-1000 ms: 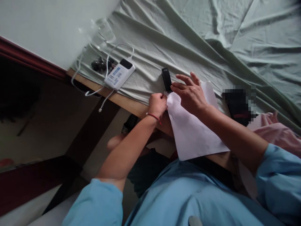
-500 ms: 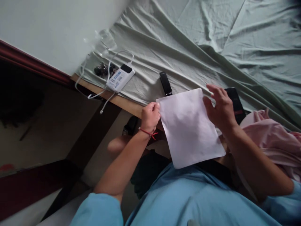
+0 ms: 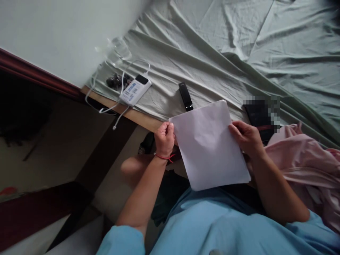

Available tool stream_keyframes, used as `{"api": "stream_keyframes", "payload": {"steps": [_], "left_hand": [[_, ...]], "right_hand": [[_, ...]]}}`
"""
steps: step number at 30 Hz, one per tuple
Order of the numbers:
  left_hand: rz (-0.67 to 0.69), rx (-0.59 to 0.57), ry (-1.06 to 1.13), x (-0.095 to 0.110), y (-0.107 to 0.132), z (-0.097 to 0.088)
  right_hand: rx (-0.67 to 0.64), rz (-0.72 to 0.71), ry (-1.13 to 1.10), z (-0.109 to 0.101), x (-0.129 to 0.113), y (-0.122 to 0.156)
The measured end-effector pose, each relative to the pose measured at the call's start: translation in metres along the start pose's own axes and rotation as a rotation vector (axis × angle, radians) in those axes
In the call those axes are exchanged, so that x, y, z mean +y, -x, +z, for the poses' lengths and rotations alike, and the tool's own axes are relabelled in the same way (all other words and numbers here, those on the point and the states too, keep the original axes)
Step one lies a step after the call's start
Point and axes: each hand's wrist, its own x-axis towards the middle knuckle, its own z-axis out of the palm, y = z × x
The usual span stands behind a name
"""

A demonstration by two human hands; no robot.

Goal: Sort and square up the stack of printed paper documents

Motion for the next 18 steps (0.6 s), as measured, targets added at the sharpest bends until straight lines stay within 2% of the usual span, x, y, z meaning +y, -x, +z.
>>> {"api": "stream_keyframes", "payload": {"steps": [4,8,11,15,18], "left_hand": [[0.115,0.069,-0.114,0.001,0.001,0.002],[0.042,0.092,-0.009,0.001,0.001,0.009],[-0.014,0.069,0.116,0.002,0.003,0.013],[-0.03,0.003,0.129,0.003,0.011,0.014],[0.028,-0.011,0.084,0.003,0.016,0.009]], "right_hand": [[0.065,-0.036,0.029,0.004,0.008,0.001],[0.082,-0.034,-0.061,0.006,0.011,-0.002],[0.129,-0.012,-0.128,0.007,0.013,-0.003],[0.187,0.018,-0.205,0.006,0.014,-0.003],[0.222,0.012,-0.256,0.004,0.012,-0.002]]}}
